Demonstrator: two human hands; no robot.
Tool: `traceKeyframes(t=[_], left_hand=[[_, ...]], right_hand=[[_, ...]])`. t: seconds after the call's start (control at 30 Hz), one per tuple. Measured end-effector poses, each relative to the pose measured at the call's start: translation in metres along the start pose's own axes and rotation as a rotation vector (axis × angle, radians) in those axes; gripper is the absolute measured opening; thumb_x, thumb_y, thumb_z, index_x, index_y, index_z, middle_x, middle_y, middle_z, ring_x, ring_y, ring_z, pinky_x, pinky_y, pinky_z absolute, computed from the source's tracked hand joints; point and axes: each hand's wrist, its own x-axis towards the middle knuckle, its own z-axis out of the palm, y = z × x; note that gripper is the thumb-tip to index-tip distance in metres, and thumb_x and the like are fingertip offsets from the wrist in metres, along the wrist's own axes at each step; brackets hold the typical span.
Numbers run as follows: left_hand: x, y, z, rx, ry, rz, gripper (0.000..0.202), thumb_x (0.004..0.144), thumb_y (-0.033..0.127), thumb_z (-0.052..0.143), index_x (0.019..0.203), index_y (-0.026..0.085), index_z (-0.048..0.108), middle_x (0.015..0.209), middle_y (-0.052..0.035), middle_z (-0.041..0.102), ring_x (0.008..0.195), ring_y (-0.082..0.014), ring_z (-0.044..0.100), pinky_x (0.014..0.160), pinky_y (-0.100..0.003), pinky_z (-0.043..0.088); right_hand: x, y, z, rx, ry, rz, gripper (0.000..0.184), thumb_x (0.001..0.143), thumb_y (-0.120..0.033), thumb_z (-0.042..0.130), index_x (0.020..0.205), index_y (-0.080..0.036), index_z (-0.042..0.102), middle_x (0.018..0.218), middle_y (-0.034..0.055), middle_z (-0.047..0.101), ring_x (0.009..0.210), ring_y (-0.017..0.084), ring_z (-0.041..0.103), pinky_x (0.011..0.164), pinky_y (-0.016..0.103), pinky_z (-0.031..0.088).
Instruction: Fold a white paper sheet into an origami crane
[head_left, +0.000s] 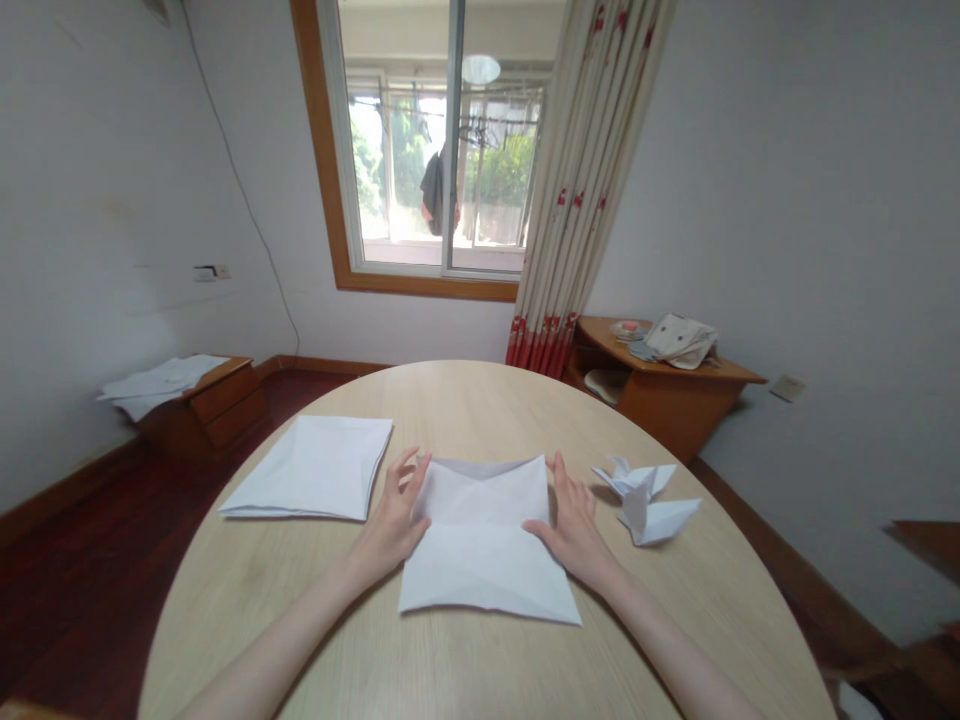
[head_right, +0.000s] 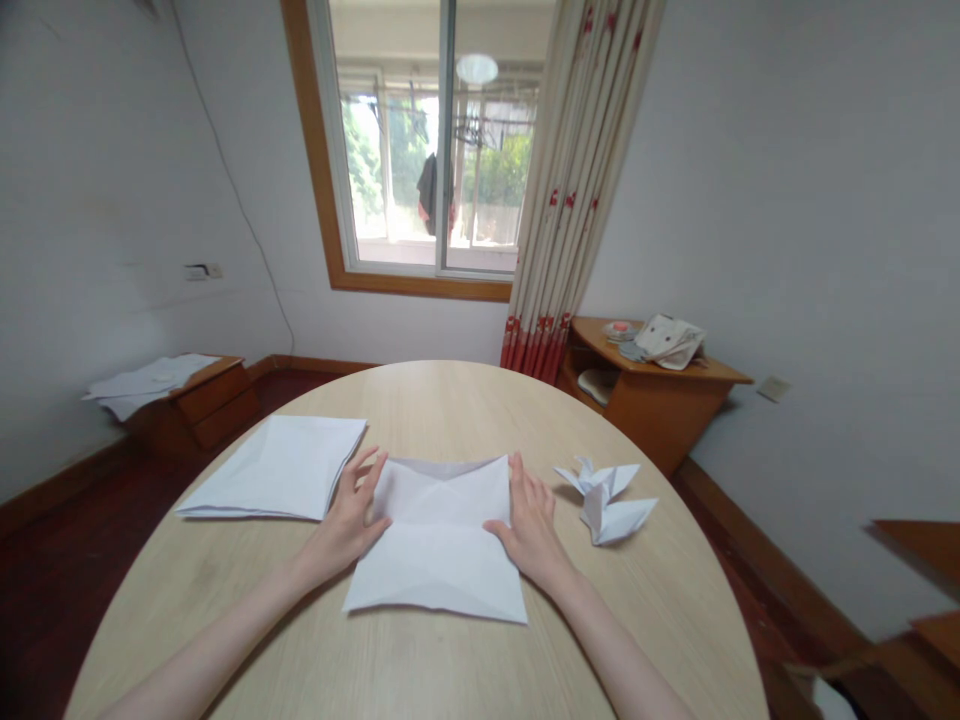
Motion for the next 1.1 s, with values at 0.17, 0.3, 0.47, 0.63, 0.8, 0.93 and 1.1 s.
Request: traceKeyframes(t=[0.17, 0.3, 0.47, 0.63, 0.8, 0.93, 1.1], left_hand=[[0.001, 0.009, -0.004, 0.036, 0.077, 0.048, 0.086, 0.083, 0.001, 0.044, 0.149, 0.037, 0.002, 0.142, -0.0116, 0.018, 0.121, -0.0268, 0.043, 0.094, -0.045, 0.049], [0.003, 0.017, -0.008, 0.091, 0.159, 0.058, 0.080, 0.087, 0.003, 0.041, 0.148, 0.039, 0.004, 0.136, -0.0113, 0.024, 0.112, -0.0244, 0.048, 0.089, -0.042, 0.052], [0.003, 0.018, -0.009, 0.124, 0.193, 0.060, 0.077, 0.087, 0.003, 0.040, 0.148, 0.039, 0.009, 0.127, -0.0104, 0.031, 0.101, -0.0214, 0.051, 0.084, -0.038, 0.053], [0.003, 0.016, -0.010, 0.126, 0.170, 0.053, 0.076, 0.086, 0.001, 0.039, 0.148, 0.037, 0.012, 0.122, -0.0093, 0.036, 0.093, -0.0187, 0.053, 0.083, -0.037, 0.053], [0.002, 0.013, -0.011, 0.090, 0.117, 0.069, 0.076, 0.081, -0.002, 0.037, 0.146, 0.034, 0.022, 0.117, -0.0083, 0.040, 0.091, -0.0180, 0.054, 0.083, -0.036, 0.053], [0.000, 0.012, -0.011, 0.088, 0.043, 0.052, 0.073, 0.075, -0.003, 0.038, 0.141, 0.029, 0.035, 0.113, -0.0083, 0.047, 0.091, -0.0186, 0.055, 0.082, -0.036, 0.052], [0.000, 0.019, -0.015, 0.174, 0.013, 0.102, 0.046, 0.085, 0.012, 0.045, 0.129, 0.023, 0.052, 0.105, -0.0089, 0.057, 0.093, -0.0216, 0.057, 0.082, -0.036, 0.050]], right_hand=[[0.001, -0.004, -0.011, -0.004, 0.057, -0.049, 0.092, 0.089, -0.028, 0.047, 0.145, -0.023, -0.025, 0.143, 0.0176, 0.038, 0.124, 0.036, 0.040, 0.099, 0.058, 0.029], [0.001, -0.007, -0.015, 0.000, 0.121, -0.068, 0.085, 0.091, -0.027, 0.043, 0.147, -0.023, -0.020, 0.139, 0.0175, 0.042, 0.123, 0.035, 0.042, 0.100, 0.057, 0.029], [0.001, -0.008, -0.016, 0.018, 0.191, -0.115, 0.079, 0.093, -0.026, 0.041, 0.149, -0.024, -0.015, 0.132, 0.0161, 0.048, 0.119, 0.033, 0.045, 0.098, 0.056, 0.031], [0.002, -0.010, -0.017, 0.078, 0.218, -0.088, 0.078, 0.092, -0.029, 0.044, 0.150, -0.025, -0.007, 0.126, 0.0128, 0.052, 0.117, 0.032, 0.048, 0.099, 0.054, 0.032], [0.002, -0.014, -0.023, 0.151, 0.245, -0.078, 0.073, 0.092, -0.035, 0.047, 0.150, -0.024, 0.004, 0.115, 0.0094, 0.058, 0.110, 0.028, 0.052, 0.099, 0.049, 0.032], [0.001, -0.018, -0.026, 0.203, 0.265, -0.088, 0.059, 0.095, -0.035, 0.041, 0.148, -0.023, 0.019, 0.107, 0.0077, 0.061, 0.104, 0.026, 0.055, 0.097, 0.046, 0.031], [-0.001, -0.020, -0.029, 0.208, 0.264, -0.136, 0.043, 0.095, -0.032, 0.038, 0.137, -0.023, 0.040, 0.100, 0.0059, 0.064, 0.098, 0.024, 0.057, 0.092, 0.042, 0.033]])
